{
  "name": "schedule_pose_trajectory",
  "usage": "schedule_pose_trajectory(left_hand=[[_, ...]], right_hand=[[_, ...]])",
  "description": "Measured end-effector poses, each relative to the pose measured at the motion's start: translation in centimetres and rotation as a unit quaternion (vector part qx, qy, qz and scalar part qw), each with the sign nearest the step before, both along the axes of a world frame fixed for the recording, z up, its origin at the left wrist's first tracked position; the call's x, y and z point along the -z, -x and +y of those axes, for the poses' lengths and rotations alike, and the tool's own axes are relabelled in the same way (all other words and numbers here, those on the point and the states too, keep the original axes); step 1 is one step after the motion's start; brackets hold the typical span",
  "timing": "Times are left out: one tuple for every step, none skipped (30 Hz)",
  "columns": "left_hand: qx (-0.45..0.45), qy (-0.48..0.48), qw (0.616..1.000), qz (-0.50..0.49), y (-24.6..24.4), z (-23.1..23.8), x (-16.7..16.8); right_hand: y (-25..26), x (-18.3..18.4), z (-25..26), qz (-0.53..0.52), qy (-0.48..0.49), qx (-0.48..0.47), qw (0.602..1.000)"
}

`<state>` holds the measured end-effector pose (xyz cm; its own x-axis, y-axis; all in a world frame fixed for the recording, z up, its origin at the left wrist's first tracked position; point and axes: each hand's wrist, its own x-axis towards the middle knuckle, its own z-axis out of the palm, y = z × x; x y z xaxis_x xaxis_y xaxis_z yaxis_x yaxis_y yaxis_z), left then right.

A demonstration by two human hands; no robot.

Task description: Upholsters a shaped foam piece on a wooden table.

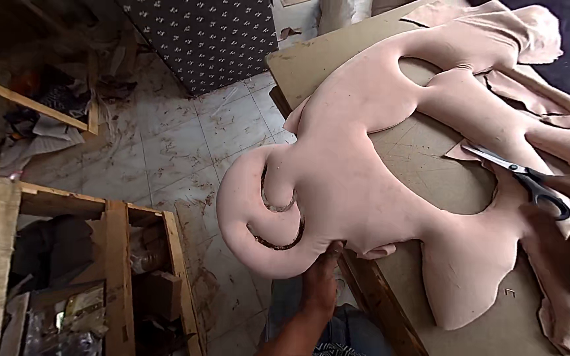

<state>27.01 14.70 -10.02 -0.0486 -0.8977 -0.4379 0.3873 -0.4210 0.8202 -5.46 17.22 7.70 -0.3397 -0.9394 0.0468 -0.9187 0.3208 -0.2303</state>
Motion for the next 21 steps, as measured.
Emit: schedule_pose_trajectory(left_hand=[[0.094,-0.031,0.994,-0.048,-1.4,0.8,-1.2],[0.212,-0.058,0.972,-0.088,-3.3,1.6,-3.0],[0.333,-0.055,0.933,-0.125,-5.2,2.0,-5.1],[0.436,-0.002,0.884,-0.17,-7.1,1.9,-7.6],[0.506,0.091,0.827,-0.228,-8.8,1.2,-10.0],[0.538,0.211,0.766,-0.282,-10.3,-0.5,-11.9],[0.546,0.332,0.692,-0.334,-11.4,-3.0,-13.4],[0.542,0.442,0.607,-0.376,-12.1,-6.2,-14.1],[0.533,0.531,0.526,-0.397,-12.1,-9.9,-14.3],[0.53,0.598,0.454,-0.395,-11.5,-13.8,-14.3],[0.536,0.647,0.387,-0.379,-10.2,-17.4,-14.2],[0.55,0.686,0.32,-0.354,-8.8,-20.5,-14.0],[0.571,0.712,0.259,-0.316,-7.2,-22.9,-13.7],[0.589,0.733,0.207,-0.27,-5.6,-24.8,-13.2],[0.599,0.751,0.162,-0.226,-3.9,-26.3,-12.7],[0.604,0.765,0.124,-0.186,-2.3,-27.4,-12.1],[0.607,0.775,0.097,-0.148,-0.9,-28.0,-11.6],[0.613,0.779,0.075,-0.112,0.5,-28.4,-11.3],[0.62,0.778,0.059,-0.078,1.7,-28.6,-11.0],[0.628,0.776,0.046,-0.046,2.7,-28.7,-10.7],[0.633,0.774,0.033,-0.016,3.6,-28.6,-10.4]], right_hand=[[-3.8,0.2,2.0,-0.085,0.044,-0.048,0.994],[-7.8,1.3,3.7,-0.216,0.057,-0.078,0.972],[-11.7,3.4,5.1,-0.359,0.022,-0.085,0.929],[-14.9,6.2,5.9,-0.479,-0.029,-0.077,0.874],[-17.5,9.3,6.1,-0.562,-0.065,-0.061,0.822],[-19.6,12.0,5.8,-0.611,-0.057,-0.044,0.788],[-21.5,13.8,5.0,-0.649,-0.021,-0.022,0.76],[-23.2,14.6,4.0,-0.702,0.027,0.007,0.712],[-24.8,14.8,2.8,-0.759,0.086,0.043,0.644],[-26.1,14.8,1.6,-0.8,0.148,0.081,0.576],[-27.2,14.9,0.6,-0.821,0.196,0.108,0.526],[-28.2,15.2,-0.3,-0.831,0.238,0.129,0.486],[-29.2,15.6,-0.9,-0.833,0.273,0.153,0.456],[-30.1,15.9,-1.4,-0.829,0.302,0.18,0.436],[-30.8,16.4,-1.7,-0.819,0.328,0.206,0.424],[-31.4,16.8,-1.9,-0.808,0.353,0.223,0.417],[-32.0,17.1,-2.0,-0.793,0.377,0.237,0.417],[-32.5,17.2,-2.2,-0.773,0.399,0.252,0.423],[-32.8,17.2,-2.4,-0.754,0.415,0.271,0.431],[-33.0,17.0,-2.8,-0.74,0.423,0.296,0.432],[-33.2,16.9,-3.2,-0.733,0.422,0.329,0.42]])
